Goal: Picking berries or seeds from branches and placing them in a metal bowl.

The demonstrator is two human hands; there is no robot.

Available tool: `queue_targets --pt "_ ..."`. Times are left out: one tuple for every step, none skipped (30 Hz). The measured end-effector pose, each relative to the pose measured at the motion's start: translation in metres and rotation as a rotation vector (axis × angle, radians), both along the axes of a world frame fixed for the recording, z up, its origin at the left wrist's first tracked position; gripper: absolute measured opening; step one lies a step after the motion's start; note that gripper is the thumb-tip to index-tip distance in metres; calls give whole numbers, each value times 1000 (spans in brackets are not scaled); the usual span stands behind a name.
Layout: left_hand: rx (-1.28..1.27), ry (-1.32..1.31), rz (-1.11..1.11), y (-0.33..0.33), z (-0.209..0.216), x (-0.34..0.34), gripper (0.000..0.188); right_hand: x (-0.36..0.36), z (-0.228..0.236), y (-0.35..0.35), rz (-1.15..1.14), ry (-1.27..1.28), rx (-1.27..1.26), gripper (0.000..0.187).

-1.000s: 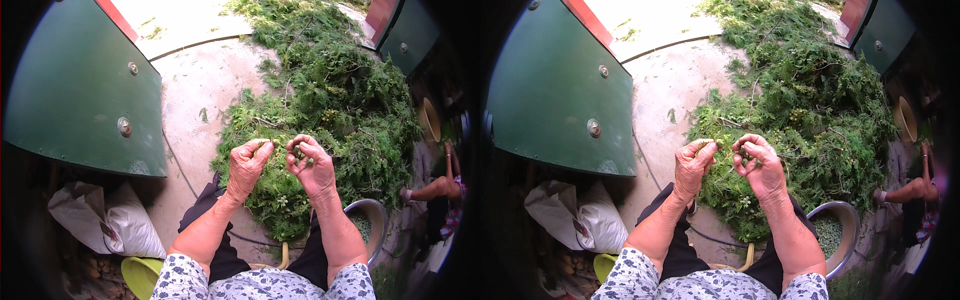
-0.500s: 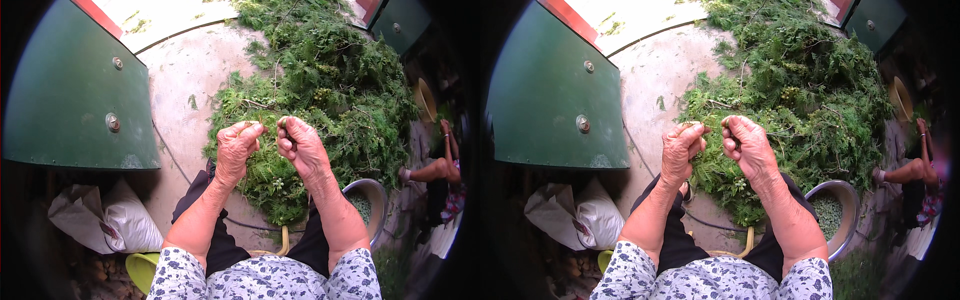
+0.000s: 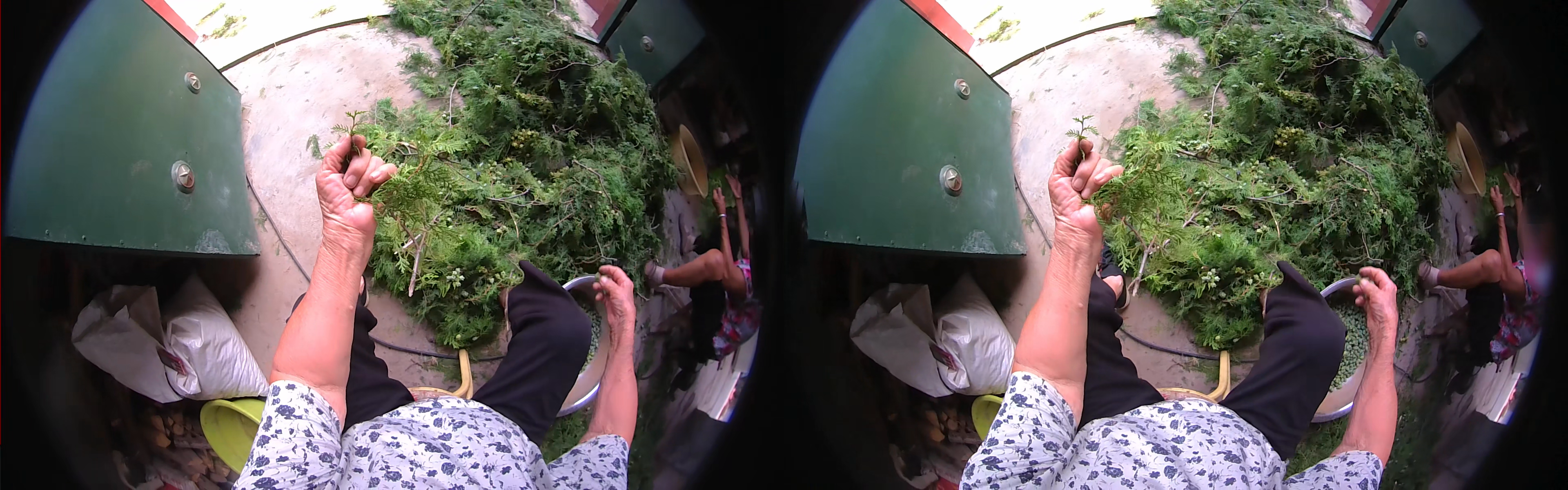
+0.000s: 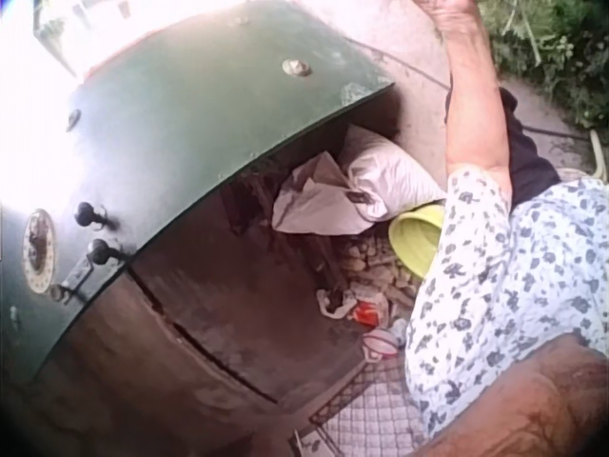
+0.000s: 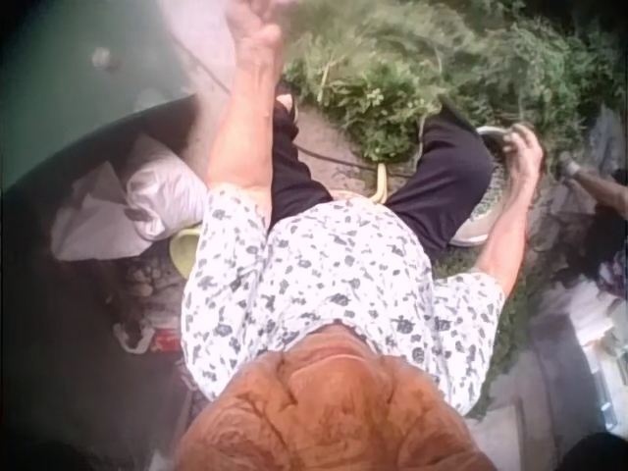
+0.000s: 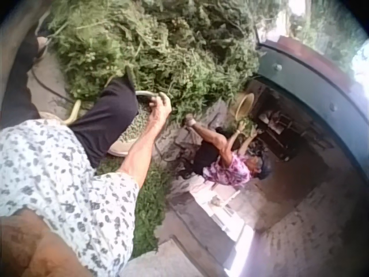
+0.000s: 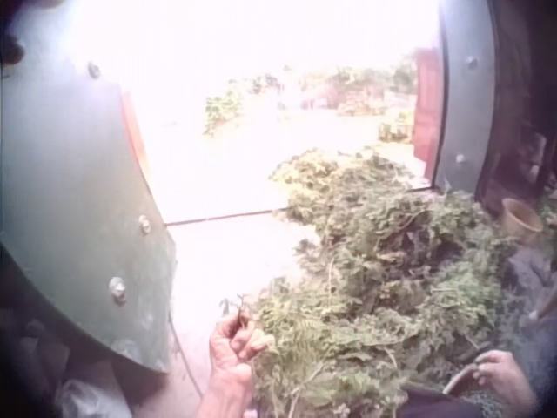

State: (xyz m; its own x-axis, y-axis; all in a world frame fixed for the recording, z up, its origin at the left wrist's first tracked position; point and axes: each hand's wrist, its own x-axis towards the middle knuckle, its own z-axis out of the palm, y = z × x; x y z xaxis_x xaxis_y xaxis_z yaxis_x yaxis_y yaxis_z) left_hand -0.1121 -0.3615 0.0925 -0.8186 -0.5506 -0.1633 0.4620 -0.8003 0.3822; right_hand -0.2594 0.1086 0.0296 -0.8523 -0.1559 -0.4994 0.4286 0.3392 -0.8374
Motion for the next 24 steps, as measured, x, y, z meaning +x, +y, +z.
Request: queue_targets --pt "24 31 -14 0 -6 -4 22 8 -23 48 110 69 243 23" --pt "37 57 -17 -1 -6 -4 23 15 -41 87 231 132 475 24" --pt "12 80 2 -3 -6 -2 24 25 -48 114 349 191 694 24" --pt "14 77 5 -5 -6 -1 24 33 -46 122 470 250 915 24" --pt "-12 109 19 -8 -6 0 24 34 -45 126 473 248 917 24" --pt "-39 139 34 -9 -7 1 25 38 -31 113 283 350 874 23" --pt "-45 149 49 -6 -3 1 26 43 -15 96 91 446 823 22" --pt "-40 146 43 -3 -1 -1 26 48 14 58 -46 438 629 21" --pt "-47 143 47 0 0 -3 26 50 37 14 -181 431 432 20" --pt "-51 142 57 1 2 -4 26 49 44 -10 -147 456 224 19" --pt "-64 158 50 0 0 -3 26 61 62 -58 -119 455 10 19" --pt "-67 157 58 -2 -2 1 26 73 74 -102 -86 428 -158 20" --pt "-81 130 86 -3 -3 1 26 80 80 -133 -29 367 -324 20" --pt "-100 101 114 -4 -4 0 26 87 80 -158 3 245 -476 22" --pt "-99 110 114 -5 -4 -1 26 91 77 -177 42 124 -592 24" --pt "-81 112 117 -3 -3 -2 26 98 76 -197 34 -19 -697 27" --pt "-62 112 118 -2 -2 -3 26 104 72 -211 39 -186 -748 32" --pt "-62 118 115 -2 -1 -2 26 111 70 -224 37 -331 -764 31" --pt "-56 160 92 -3 -1 0 27 118 66 -234 99 -426 -777 27" --pt "-48 201 68 -4 0 2 27 128 67 -243 148 -471 -776 28" --pt "-29 224 66 -7 0 5 27 136 72 -251 184 -552 -819 33" --pt "-30 229 67 -8 0 6 27 141 77 -257 218 -631 -861 38" --pt "-41 245 64 -9 0 7 27 146 78 -263 226 -656 -848 41" --pt "-51 260 60 -10 0 8 27 149 80 -268 232 -681 -834 44"
